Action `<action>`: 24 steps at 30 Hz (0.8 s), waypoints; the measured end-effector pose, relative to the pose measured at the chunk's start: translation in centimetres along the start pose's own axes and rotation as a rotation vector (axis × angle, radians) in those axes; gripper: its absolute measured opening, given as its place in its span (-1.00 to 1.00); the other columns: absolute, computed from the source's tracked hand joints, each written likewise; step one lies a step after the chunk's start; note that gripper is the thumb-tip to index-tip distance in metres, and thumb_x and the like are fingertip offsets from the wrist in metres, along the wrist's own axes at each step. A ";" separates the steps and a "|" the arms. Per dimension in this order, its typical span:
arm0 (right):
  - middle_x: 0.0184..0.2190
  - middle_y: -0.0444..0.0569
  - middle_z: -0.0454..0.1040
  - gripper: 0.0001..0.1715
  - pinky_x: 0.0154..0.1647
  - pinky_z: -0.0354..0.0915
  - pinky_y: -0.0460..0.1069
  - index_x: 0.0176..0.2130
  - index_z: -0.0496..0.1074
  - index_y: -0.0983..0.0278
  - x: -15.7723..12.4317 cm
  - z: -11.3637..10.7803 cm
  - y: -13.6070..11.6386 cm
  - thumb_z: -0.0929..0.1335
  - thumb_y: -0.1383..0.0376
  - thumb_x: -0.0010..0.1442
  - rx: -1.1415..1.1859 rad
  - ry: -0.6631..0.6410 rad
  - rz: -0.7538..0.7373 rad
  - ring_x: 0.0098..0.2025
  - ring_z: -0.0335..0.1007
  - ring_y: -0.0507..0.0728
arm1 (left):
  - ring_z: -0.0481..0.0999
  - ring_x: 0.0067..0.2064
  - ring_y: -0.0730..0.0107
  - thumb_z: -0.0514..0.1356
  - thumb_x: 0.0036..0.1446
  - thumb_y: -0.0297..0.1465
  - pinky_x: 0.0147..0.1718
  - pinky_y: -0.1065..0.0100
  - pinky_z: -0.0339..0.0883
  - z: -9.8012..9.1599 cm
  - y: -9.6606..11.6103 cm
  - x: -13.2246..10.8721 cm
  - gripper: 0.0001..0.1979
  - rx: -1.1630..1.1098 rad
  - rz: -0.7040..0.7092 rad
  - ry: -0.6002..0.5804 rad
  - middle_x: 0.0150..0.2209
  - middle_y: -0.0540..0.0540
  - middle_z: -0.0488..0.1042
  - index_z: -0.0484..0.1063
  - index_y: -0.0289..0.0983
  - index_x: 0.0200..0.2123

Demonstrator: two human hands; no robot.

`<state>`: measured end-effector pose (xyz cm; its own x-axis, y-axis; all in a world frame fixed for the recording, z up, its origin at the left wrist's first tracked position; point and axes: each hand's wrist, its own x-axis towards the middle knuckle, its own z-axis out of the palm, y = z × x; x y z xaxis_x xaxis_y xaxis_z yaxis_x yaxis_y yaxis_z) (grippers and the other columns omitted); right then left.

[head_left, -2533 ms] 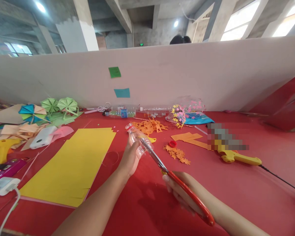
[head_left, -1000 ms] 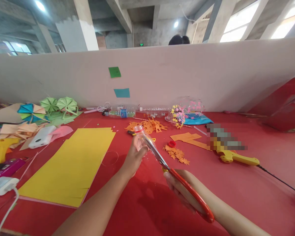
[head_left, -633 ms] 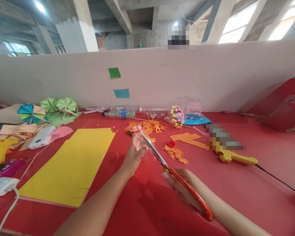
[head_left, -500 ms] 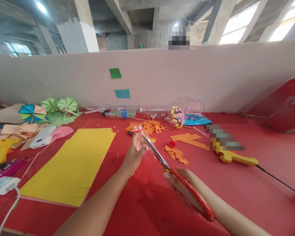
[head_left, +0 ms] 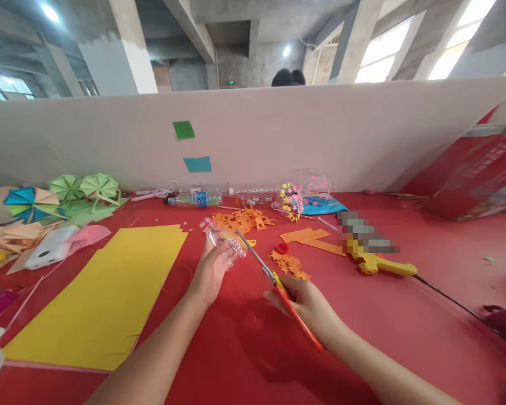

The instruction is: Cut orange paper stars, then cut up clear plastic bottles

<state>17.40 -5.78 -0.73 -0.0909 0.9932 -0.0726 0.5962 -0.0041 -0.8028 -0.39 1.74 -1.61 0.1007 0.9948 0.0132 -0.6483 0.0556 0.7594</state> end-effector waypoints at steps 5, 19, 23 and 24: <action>-0.63 -0.26 -0.08 -0.56 -0.59 -0.16 -0.11 -0.60 0.00 0.22 0.8 1.1 1.3 0.30 0.06 0.00 0.037 0.076 -0.034 -0.55 -0.17 -0.03 | 0.47 -0.16 0.33 0.28 -0.03 -0.42 -0.08 0.21 0.32 0.1 0.2 -0.2 -0.70 -0.036 -0.075 0.021 -0.22 -0.03 0.44 0.34 -0.19 -0.18; -0.65 -0.28 -0.04 -0.52 -0.60 -0.19 -0.11 -0.61 0.02 0.24 0.5 2.0 1.2 0.36 0.10 -0.02 -0.045 0.103 -0.064 -0.55 -0.20 -0.04 | 0.54 -0.28 0.27 0.22 -0.01 -0.43 -0.22 0.22 0.44 0.1 0.7 -0.6 -0.72 -0.035 -0.267 0.053 -0.34 -0.06 0.52 0.39 -0.26 -0.16; -0.67 -0.29 0.00 -0.55 -0.60 -0.19 -0.12 -0.60 0.03 0.25 0.3 2.2 1.1 0.38 0.15 -0.04 -0.036 0.087 -0.078 -0.56 -0.16 -0.06 | 0.56 -0.26 0.23 0.15 -0.02 -0.45 -0.17 0.17 0.45 -0.4 0.8 -0.6 -0.69 -0.082 -0.287 0.084 -0.32 -0.12 0.55 0.41 -0.29 -0.14; -0.67 -0.29 0.01 -0.55 -0.60 -0.19 -0.12 -0.60 0.04 0.25 0.2 2.2 1.1 0.38 0.16 -0.04 -0.029 0.084 -0.076 -0.57 -0.16 -0.06 | 0.57 -0.26 0.21 0.14 -0.02 -0.46 -0.18 0.16 0.46 -0.5 0.9 -0.7 -0.68 -0.077 -0.308 0.115 -0.32 -0.13 0.55 0.41 -0.29 -0.13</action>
<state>16.24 -5.80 -2.93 -0.0703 0.9968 0.0390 0.6134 0.0741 -0.7863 -1.46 1.16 -1.27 0.2180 0.9331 -0.2861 -0.6558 0.3572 0.6651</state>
